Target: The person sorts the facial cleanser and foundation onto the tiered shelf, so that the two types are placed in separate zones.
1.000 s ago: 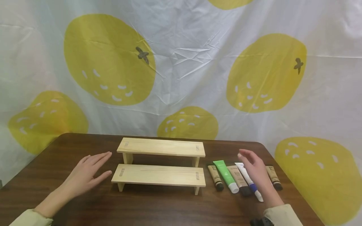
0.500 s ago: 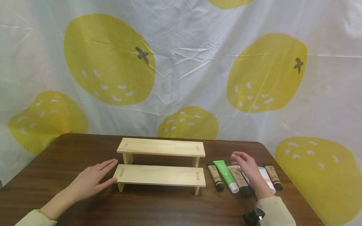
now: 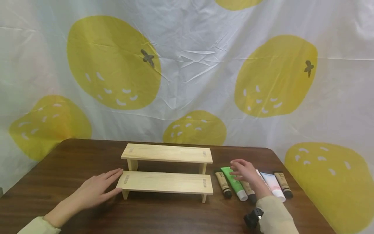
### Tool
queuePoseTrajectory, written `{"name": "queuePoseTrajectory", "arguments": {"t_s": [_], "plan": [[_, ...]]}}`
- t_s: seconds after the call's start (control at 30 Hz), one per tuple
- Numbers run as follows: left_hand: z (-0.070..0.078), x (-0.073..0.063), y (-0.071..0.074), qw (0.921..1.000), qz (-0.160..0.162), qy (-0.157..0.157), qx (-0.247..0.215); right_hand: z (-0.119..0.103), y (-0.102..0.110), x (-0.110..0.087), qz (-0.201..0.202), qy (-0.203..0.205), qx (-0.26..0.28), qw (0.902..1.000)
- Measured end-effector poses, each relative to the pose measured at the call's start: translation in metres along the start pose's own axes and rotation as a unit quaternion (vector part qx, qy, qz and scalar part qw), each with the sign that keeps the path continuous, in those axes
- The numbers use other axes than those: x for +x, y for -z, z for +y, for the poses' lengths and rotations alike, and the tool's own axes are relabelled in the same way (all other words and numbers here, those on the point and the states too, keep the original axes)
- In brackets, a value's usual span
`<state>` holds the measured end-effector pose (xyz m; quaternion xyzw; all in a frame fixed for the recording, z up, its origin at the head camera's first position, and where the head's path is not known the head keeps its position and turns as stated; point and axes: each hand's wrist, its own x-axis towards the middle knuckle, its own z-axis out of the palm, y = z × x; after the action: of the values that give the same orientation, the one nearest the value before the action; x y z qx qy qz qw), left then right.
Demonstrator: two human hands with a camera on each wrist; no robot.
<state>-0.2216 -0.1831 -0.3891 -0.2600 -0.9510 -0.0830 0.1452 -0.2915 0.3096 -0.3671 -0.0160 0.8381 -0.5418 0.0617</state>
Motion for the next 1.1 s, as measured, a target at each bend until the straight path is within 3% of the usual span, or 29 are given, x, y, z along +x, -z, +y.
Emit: {"name": "queuePoseTrajectory", "arguments": {"t_s": [0.37,1.1], "plan": [[0.003,0.001,-0.001,0.9997,-0.024,0.004,-0.006,-0.002,-0.01,0.004,-0.031,-0.018,-0.012,0.9993],[0.004,0.003,-0.002,0.9999,-0.013,-0.007,-0.001,0.0,-0.023,0.006,-0.054,-0.016,-0.062,0.9964]]}}
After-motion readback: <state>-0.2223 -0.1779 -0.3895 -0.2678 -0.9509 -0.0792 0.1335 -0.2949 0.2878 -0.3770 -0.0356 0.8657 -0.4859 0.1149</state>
